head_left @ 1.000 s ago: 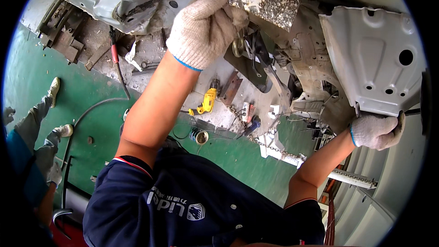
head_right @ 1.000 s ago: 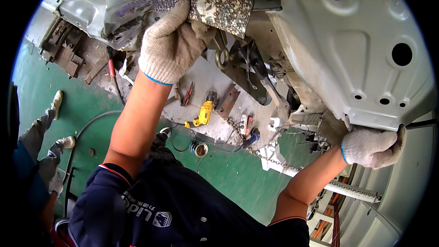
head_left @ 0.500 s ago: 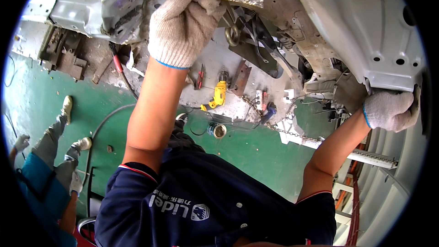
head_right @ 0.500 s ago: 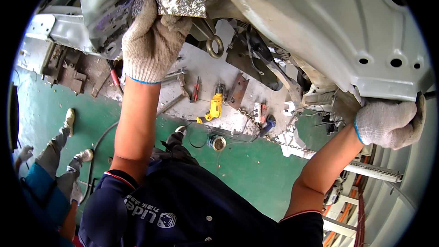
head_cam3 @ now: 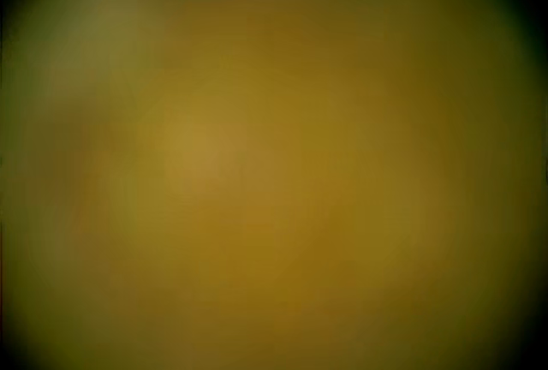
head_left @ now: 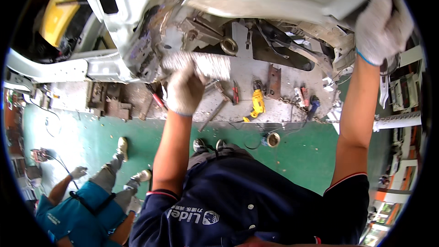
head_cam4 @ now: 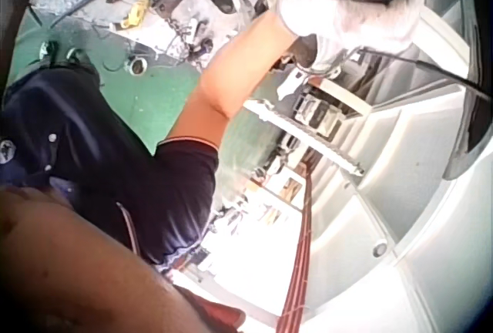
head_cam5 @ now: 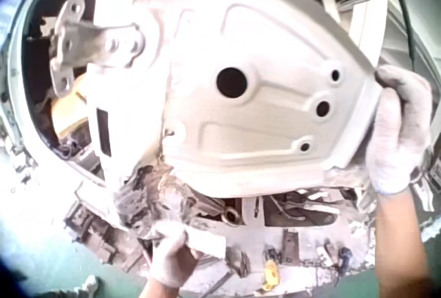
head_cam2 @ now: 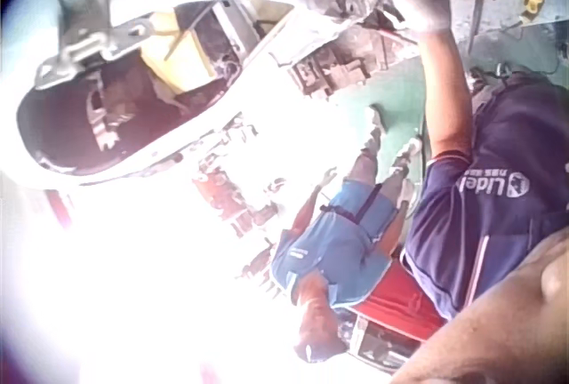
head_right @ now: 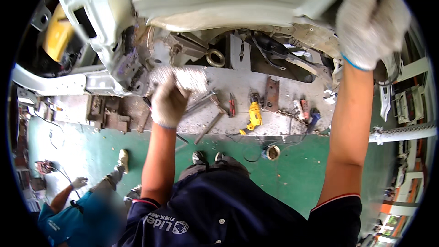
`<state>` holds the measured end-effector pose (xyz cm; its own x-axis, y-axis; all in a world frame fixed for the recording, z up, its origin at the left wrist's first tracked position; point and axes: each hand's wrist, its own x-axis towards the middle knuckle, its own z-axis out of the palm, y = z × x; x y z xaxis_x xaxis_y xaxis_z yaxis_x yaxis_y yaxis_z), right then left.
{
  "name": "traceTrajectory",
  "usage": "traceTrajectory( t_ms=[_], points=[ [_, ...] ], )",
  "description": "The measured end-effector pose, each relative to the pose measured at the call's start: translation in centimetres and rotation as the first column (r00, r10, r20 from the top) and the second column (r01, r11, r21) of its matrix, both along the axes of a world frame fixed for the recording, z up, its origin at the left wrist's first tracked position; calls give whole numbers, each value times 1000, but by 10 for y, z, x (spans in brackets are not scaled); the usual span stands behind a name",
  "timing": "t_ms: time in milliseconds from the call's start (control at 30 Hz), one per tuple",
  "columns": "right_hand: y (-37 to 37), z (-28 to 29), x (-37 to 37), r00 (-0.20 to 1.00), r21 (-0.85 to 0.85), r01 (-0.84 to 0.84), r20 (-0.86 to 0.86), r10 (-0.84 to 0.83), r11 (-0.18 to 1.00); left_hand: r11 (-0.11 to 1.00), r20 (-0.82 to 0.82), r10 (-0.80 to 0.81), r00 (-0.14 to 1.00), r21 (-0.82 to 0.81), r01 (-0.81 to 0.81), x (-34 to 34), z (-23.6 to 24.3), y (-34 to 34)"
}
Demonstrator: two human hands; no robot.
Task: The person sits on the floor and uses an angle grinder to smooth a metal part, then stands to fit a metal patch into a damaged area of a white car's front frame. They pick up a welding torch, connect the ground clamp, and weld the patch into place.
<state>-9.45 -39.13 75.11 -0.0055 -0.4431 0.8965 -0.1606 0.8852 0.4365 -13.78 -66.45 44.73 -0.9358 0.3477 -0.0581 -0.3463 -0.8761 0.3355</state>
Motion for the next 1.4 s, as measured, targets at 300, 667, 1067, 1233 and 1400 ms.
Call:
traceTrajectory(
  t_ms=[300, 667, 1067, 1233, 1400],
  points=[
    [5, -12, 21, 906, -215, -400, 57, 420, 891, 268, 152, -15, 988, -952, 151, 147, -116, -81],
    [-210, -374, 137, -84, -898, 212, 376, 923, 386, -63, -47, -221, 974, -996, -62, 148, -10, -84],
    [-254, -346, 12, 38, -549, 549, -737, 674, -631, -118, -924, -363, -122, 176, -977, 4, 336, -143],
    [-324, -303, -58, 81, -670, 270, -700, 710, -692, 108, -512, -818, -260, 308, -945, -78, 417, -137],
    [-344, -286, -81, 322, -769, 279, -488, 811, -575, 114, -524, -776, -350, 430, -896, -107, 411, -144]
  ],
)
